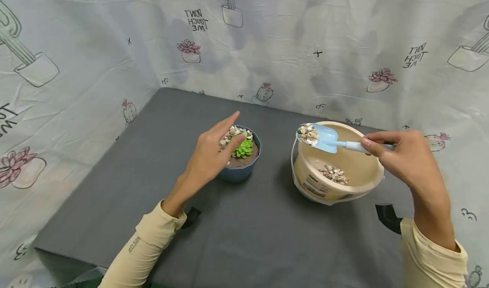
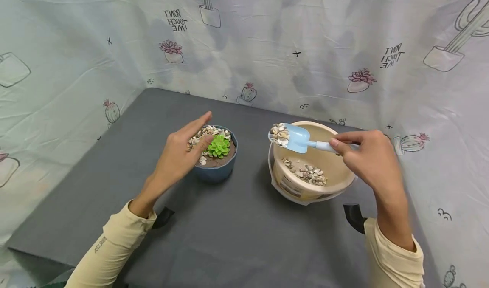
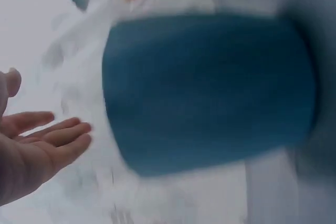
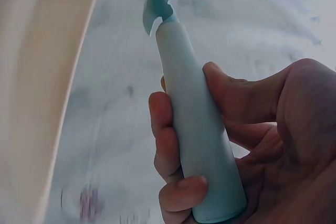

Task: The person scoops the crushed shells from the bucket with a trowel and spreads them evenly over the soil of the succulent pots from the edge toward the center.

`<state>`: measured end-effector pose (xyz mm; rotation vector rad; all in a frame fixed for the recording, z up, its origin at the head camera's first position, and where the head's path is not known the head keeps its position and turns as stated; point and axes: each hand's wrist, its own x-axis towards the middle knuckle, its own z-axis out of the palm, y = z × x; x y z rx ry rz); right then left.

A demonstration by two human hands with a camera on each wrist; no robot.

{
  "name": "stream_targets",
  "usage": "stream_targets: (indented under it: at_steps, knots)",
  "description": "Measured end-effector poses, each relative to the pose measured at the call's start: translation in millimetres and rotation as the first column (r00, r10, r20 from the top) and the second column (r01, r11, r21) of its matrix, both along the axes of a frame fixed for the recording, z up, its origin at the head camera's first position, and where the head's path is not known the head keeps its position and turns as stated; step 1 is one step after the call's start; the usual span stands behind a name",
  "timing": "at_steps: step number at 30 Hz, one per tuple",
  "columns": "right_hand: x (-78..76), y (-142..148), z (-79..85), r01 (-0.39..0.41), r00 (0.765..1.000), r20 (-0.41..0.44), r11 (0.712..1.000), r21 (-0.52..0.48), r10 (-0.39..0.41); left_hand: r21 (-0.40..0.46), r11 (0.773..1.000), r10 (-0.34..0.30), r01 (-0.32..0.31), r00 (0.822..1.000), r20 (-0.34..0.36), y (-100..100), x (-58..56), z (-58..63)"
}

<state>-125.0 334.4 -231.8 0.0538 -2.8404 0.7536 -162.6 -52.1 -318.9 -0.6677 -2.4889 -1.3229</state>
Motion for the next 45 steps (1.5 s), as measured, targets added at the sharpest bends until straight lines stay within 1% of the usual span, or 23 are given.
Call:
stream_targets:
  at_steps: [2, 3, 5, 6, 8, 11, 14, 17, 19, 20, 21, 23, 26, 28, 31, 32, 34, 36, 38, 39, 40, 42, 45]
  knots:
    - [-4.0, -20, -1.1, -0.042, 0.999, -0.009, 0.999, -0.021, 0.042, -0.056, 0.998, 0.005, 0.002, 0.993, 0.116, -21, -3.7, -0.1]
    - [-5.8, -31, -2.2, -0.065, 0.998, -0.011, 0.998, -0.02, 0.064, -0.086, 0.996, 0.001, 0.014, 0.985, 0.174, -31, -5.2, -0.8]
    - [-9.3, -54, -5.6, -0.111, 0.994, -0.017, 0.994, -0.017, 0.111, -0.136, 0.989, -0.013, 0.053, 0.96, 0.278, -48, -7.2, -3.7]
    - [-11.4, -66, -8.0, -0.139, 0.99, -0.023, 0.99, -0.016, 0.139, -0.16, 0.984, -0.019, 0.073, 0.948, 0.318, -55, -8.0, -5.5]
    - [-16.0, -88, -13.5, -0.19, 0.982, -0.026, 0.982, -0.021, 0.189, -0.186, 0.977, -0.026, 0.101, 0.929, 0.369, -65, -9.3, -10.2]
    - [-22.8, -117, -24.8, -0.247, 0.969, -0.027, 0.969, -0.023, 0.246, -0.21, 0.969, -0.038, 0.129, 0.919, 0.391, -70, -10.1, -18.2]
    - [-26.7, -142, -38.9, -0.27, 0.962, -0.05, 0.963, 0.001, 0.27, -0.216, 0.966, -0.052, 0.144, 0.923, 0.38, -68, -10.0, -24.8]
    - [-27.4, -157, -52.4, -0.265, 0.953, -0.135, 0.963, 0.054, 0.27, -0.218, 0.966, -0.047, 0.136, 0.927, 0.371, -62, -10.9, -28.3]
    - [-26.6, -164, -59.7, -0.269, 0.934, -0.217, 0.959, 0.093, 0.283, -0.226, 0.967, -0.024, 0.114, 0.93, 0.367, -59, -11.1, -28.7]
    - [-26.2, -167, -62.7, -0.275, 0.92, -0.261, 0.956, 0.106, 0.293, -0.23, 0.968, -0.008, 0.1, 0.929, 0.37, -59, -10.9, -28.4]
    - [-26.2, -170, -65.1, -0.284, 0.9, -0.309, 0.951, 0.122, 0.308, -0.233, 0.969, 0.006, 0.087, 0.927, 0.374, -58, -10.7, -28.1]
    - [-25.9, -173, -68.4, -0.305, 0.848, -0.404, 0.94, 0.154, 0.342, -0.235, 0.969, 0.019, 0.077, 0.924, 0.382, -59, -10.7, -27.4]
    - [-26.4, -175, -69.6, -0.321, 0.75, -0.529, 0.917, 0.236, 0.398, -0.23, 0.97, 0.014, 0.082, 0.922, 0.386, -59, -10.9, -26.7]
    - [-27.1, -175, -69.1, -0.317, 0.685, -0.584, 0.9, 0.3, 0.436, -0.227, 0.969, -0.001, 0.093, 0.926, 0.377, -59, -10.9, -26.1]
    - [-28.1, -175, -69.3, -0.295, 0.598, -0.645, 0.879, 0.374, 0.475, -0.232, 0.968, -0.008, 0.1, 0.93, 0.369, -57, -10.5, -25.0]
    - [-28.3, -174, -69.6, -0.289, 0.575, -0.663, 0.877, 0.384, 0.479, -0.235, 0.966, -0.012, 0.105, 0.93, 0.367, -56, -10.5, -24.6]
    - [-28.7, -174, -70.2, -0.282, 0.536, -0.696, 0.879, 0.385, 0.477, -0.239, 0.965, -0.015, 0.11, 0.93, 0.367, -53, -10.6, -24.3]
    - [-28.7, -173, -70.5, -0.273, 0.508, -0.722, 0.883, 0.381, 0.469, -0.236, 0.966, -0.012, 0.107, 0.929, 0.37, -50, -11.2, -25.2]
    - [-28.2, -172, -69.9, -0.265, 0.497, -0.739, 0.891, 0.368, 0.454, -0.231, 0.968, -0.006, 0.098, 0.931, 0.366, -48, -11.7, -26.5]
    - [-27.6, -172, -69.4, -0.263, 0.501, -0.742, 0.895, 0.36, 0.446, -0.228, 0.969, -0.004, 0.093, 0.932, 0.364, -48, -12.2, -27.4]
    - [-26.7, -170, -68.8, -0.258, 0.507, -0.743, 0.899, 0.354, 0.438, -0.225, 0.97, -0.001, 0.088, 0.933, 0.361, -49, -12.8, -28.7]
    - [-24.4, -167, -66.7, -0.254, 0.527, -0.743, 0.911, 0.326, 0.412, -0.225, 0.971, 0.006, 0.082, 0.931, 0.364, -51, -14.5, -30.6]
    - [-20.9, -159, -62.7, -0.231, 0.547, -0.763, 0.938, 0.257, 0.344, -0.235, 0.966, -0.01, 0.104, 0.93, 0.368, -57, -19.1, -31.2]
